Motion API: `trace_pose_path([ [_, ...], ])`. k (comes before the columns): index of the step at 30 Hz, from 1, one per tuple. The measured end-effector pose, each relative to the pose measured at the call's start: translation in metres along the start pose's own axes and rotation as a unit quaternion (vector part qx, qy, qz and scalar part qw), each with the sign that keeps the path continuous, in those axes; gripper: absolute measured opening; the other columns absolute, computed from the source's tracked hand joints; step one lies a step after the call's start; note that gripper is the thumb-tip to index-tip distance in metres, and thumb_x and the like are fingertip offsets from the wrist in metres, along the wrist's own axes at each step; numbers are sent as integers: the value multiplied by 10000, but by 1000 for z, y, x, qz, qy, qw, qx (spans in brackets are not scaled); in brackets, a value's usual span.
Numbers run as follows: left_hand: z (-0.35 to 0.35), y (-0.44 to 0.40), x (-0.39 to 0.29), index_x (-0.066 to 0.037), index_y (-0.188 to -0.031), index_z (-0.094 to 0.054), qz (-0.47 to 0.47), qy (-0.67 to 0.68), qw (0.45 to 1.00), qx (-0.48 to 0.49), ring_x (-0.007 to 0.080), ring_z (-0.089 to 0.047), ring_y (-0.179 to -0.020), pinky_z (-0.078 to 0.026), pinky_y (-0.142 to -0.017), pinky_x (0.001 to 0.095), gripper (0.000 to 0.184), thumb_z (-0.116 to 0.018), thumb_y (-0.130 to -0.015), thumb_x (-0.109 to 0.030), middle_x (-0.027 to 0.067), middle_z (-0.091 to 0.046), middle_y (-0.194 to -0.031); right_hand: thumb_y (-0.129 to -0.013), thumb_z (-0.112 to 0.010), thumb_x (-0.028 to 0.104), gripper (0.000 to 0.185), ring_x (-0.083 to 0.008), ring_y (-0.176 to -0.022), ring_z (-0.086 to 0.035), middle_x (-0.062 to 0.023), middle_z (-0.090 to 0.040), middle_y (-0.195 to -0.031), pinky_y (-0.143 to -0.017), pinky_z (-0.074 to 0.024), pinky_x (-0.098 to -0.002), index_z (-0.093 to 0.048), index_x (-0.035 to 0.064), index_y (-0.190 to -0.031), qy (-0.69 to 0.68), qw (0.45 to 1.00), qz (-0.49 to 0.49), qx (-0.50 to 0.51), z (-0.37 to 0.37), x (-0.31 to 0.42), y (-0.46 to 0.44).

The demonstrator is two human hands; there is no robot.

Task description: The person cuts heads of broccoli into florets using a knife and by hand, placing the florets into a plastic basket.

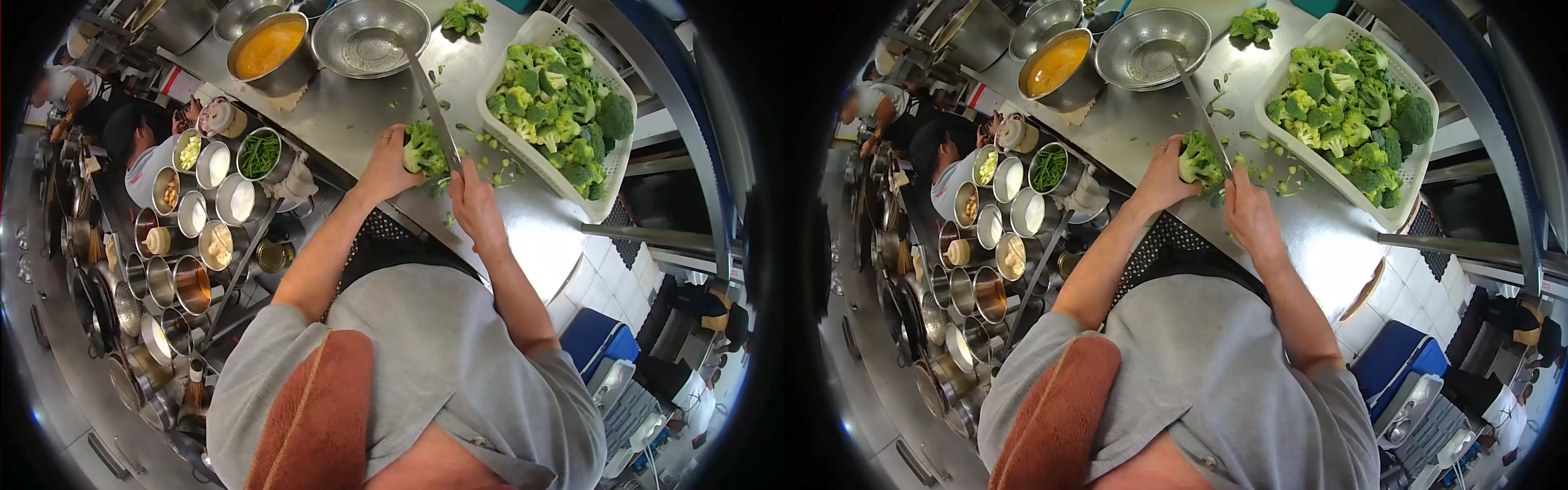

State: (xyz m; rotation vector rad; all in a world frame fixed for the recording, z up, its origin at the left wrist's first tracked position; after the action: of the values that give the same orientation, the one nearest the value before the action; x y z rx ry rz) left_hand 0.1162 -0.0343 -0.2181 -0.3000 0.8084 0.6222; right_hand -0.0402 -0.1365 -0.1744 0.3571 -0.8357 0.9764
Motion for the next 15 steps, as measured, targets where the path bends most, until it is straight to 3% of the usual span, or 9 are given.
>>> trace_pose_path([
  [5,-5,-2,-2,57,-1345,-404,-24,8,1000,-3,446,-399,-1306,-378,-1108,446,902,-852,-591,-152,256,-444,-1389,-991,-493,110,143,-500,-711,-606,-290,-600,-709,-609,-435,-587,-468,11,-1092,-14,1000,25,11,11,39,-8],
  [9,-5,-5,-4,57,-1353,-405,-4,-13,1000,-13,441,-395,-1312,-381,-1106,442,914,-859,-589,-156,251,-438,-1400,-1003,-472,143,160,-505,-723,-605,-297,-612,-733,-634,-446,-596,-469,17,-1102,76,994,49,54,-26,8,-16],
  [12,-9,-4,1,47,-1372,-400,3,1,1000,10,440,-383,-1323,-378,-1107,455,919,-855,-607,-180,252,-425,-1412,-1006,-468,182,203,-512,-741,-606,-302,-619,-745,-654,-449,-611,-468,15,-1123,57,997,7,54,-29,-3,-15],
  [15,-16,-9,1,35,-1401,-407,-33,-31,999,-18,425,-401,-1332,-353,-1132,441,931,-851,-616,-197,238,-445,-1414,-998,-489,197,237,-522,-752,-603,-307,-624,-763,-663,-437,-620,-482,11,-1145,17,999,-44,-20,-10,-32,-15],
])
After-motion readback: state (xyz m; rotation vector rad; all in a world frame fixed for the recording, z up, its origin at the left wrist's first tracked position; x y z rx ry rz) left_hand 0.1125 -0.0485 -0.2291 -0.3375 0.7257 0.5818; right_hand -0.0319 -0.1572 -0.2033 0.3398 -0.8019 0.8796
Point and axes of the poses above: each hand's wrist, its own y-axis away from the middle knuckle, its own z-axis out of the back of the hand, x = y × z, the point moved 4 cm from there along -y, towards the middle knuckle
